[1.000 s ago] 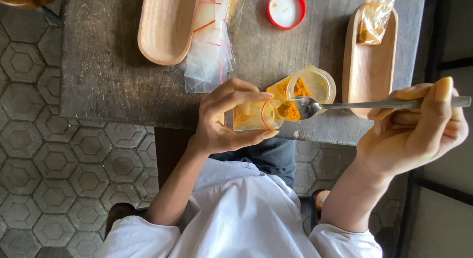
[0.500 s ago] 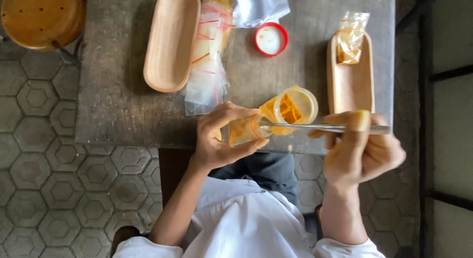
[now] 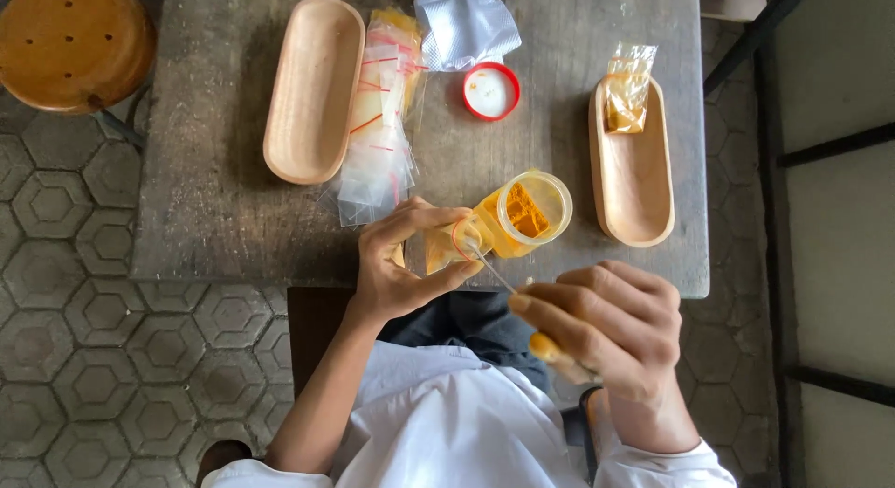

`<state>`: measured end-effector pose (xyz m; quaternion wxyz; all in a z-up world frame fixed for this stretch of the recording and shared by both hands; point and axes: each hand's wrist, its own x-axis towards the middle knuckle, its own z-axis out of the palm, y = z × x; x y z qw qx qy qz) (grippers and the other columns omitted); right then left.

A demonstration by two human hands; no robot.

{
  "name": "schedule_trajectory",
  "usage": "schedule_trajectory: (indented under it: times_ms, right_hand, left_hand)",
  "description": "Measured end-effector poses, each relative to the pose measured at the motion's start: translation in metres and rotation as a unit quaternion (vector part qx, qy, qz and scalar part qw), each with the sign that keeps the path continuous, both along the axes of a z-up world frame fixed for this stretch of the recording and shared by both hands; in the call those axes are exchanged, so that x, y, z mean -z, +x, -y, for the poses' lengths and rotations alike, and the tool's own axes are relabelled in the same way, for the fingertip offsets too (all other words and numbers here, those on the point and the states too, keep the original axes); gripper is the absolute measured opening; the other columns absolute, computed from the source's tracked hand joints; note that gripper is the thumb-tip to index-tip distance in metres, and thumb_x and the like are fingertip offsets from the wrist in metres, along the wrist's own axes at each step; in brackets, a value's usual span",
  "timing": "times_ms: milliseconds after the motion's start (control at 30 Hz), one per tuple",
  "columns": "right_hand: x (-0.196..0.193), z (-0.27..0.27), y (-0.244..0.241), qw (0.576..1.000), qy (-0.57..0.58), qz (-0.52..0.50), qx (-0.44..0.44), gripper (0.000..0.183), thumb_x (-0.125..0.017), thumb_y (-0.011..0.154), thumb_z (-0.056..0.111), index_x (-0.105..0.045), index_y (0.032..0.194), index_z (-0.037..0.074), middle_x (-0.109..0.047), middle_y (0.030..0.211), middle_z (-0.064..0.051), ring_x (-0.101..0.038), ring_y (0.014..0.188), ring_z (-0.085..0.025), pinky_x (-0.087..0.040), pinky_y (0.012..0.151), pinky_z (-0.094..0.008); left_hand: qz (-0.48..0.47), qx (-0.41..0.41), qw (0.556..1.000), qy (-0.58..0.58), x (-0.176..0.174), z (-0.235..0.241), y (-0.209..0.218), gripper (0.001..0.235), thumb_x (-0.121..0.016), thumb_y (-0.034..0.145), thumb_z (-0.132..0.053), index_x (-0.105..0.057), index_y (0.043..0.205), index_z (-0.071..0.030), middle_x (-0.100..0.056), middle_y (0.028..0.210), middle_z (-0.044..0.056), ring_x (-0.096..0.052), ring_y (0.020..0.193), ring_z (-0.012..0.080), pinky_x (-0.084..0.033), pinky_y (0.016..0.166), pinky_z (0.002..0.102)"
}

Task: The person scoops an orange powder from a plastic jar using a spoon and transfers it into small, clear plastic bags. They then seal the bags and place them into a wooden tray.

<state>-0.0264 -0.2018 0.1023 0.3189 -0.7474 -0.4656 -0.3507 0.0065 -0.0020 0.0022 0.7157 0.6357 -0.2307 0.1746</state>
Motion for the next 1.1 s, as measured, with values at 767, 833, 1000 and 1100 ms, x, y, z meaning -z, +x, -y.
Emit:
schedule_trajectory:
  times_ms: [767,833,1000,1100]
  right_hand:
    - [0.018,0.025,-0.005,0.977,0.167,-0.029,0.128,0.056,-0.033,0.110,0.026,-0.048,0.061,0.004,-0.056,0.053,-0.011,-0.057,0.041,-0.022,-0.044,0.040,-0.034]
    - [0.032,0.034,0.005,0.961,0.260,0.013,0.094,0.057,-0.036,0.113,0.016,-0.033,0.059,0.002,-0.046,0.048,-0.017,-0.052,0.034,-0.025,-0.039,0.030,-0.037]
    - [0.033,0.063,0.016,0.930,0.326,-0.017,0.172,0.035,-0.038,0.119,0.014,-0.041,0.087,0.001,-0.045,0.058,-0.017,-0.049,0.043,-0.023,-0.042,0.048,-0.034]
    - [0.034,0.071,0.013,0.912,0.338,-0.047,0.227,0.042,-0.040,0.119,0.020,-0.052,0.089,-0.008,-0.060,0.081,-0.024,-0.053,0.048,-0.026,-0.038,0.049,-0.031]
  left_hand:
    - [-0.009,0.010,0.997,0.071,0.006,-0.005,-0.007,0.038,-0.085,0.083,-0.024,-0.068,0.114,-0.009,-0.075,0.106,0.007,-0.065,0.084,0.0144,-0.054,0.081,0.028]
    - [-0.004,0.014,0.997,0.076,0.005,-0.005,-0.006,0.039,-0.085,0.083,-0.025,-0.068,0.115,-0.009,-0.075,0.104,0.007,-0.065,0.083,0.0144,-0.054,0.079,0.028]
    - [0.024,0.001,0.993,0.113,0.005,-0.004,-0.006,0.042,-0.088,0.081,-0.023,-0.068,0.115,-0.010,-0.076,0.103,0.005,-0.064,0.081,0.0151,-0.053,0.082,0.029]
    - [0.054,0.008,0.990,0.126,0.006,-0.003,-0.005,0.040,-0.089,0.082,-0.025,-0.069,0.114,-0.009,-0.076,0.105,0.005,-0.069,0.085,0.0171,-0.052,0.085,0.031]
